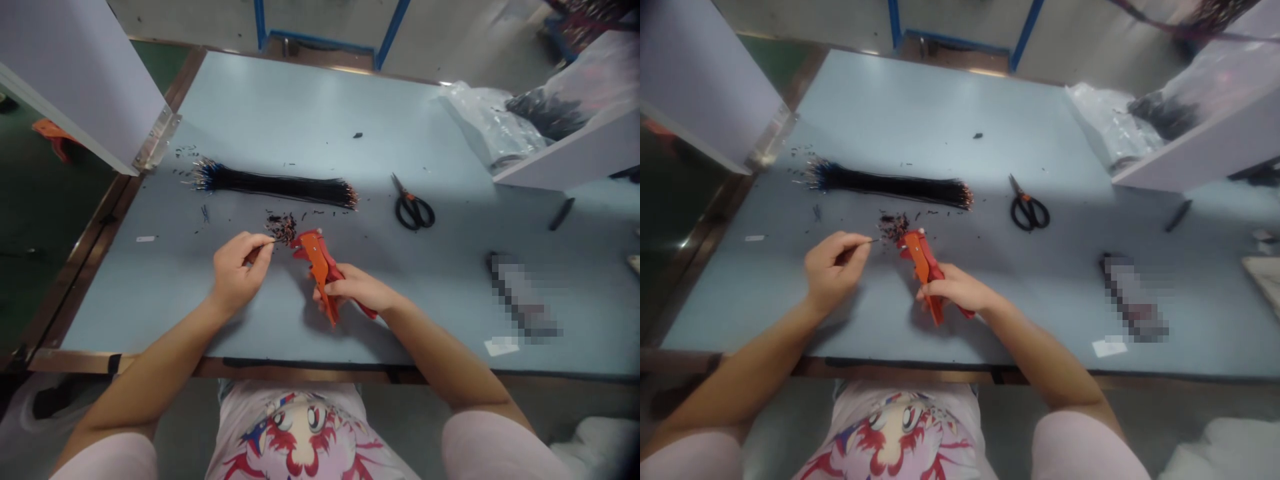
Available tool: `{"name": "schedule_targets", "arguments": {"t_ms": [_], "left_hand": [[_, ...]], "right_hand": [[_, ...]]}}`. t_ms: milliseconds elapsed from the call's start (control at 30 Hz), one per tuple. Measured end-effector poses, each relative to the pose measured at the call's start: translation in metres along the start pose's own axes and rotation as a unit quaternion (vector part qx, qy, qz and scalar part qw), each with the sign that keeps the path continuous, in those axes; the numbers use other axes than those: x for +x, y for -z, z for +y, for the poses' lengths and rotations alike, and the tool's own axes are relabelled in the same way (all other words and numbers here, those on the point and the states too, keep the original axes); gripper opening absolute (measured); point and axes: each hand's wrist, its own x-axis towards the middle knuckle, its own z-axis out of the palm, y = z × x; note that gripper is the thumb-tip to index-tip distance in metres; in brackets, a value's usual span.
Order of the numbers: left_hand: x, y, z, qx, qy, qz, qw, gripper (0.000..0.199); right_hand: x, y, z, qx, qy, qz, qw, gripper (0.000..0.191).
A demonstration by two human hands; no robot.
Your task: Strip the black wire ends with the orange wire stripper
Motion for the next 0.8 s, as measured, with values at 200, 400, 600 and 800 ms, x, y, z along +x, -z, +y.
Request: {"name": "schedule_targets", "arguments": {"t_ms": [200, 400, 600, 800], "left_hand": [[-0.006, 0.002, 0.007, 0.072, -0.109, -0.011, 0.991, 0.006], [-0.009, -0.001, 0.014, 0.082, -0.097, 0.002, 0.992, 0.004], [-0.008, 0.001, 0.016, 0.082, -0.080, 0.015, 0.993, 0.004], [-0.008, 0.003, 0.019, 0.087, -0.087, 0.022, 0.992, 0.005]], "right_hand": [[0.001, -0.004, 0.008, -0.011, 0.166, -0.004, 0.986, 0.037], [-0.004, -0.008, 0.006, -0.164, 0.207, 0.013, 0.964, 0.035], [-0.006, -0.009, 0.007, -0.260, 0.234, 0.033, 0.936, 0.029], [-0.008, -0.012, 0.004, -0.320, 0.249, 0.038, 0.913, 0.023]]}}
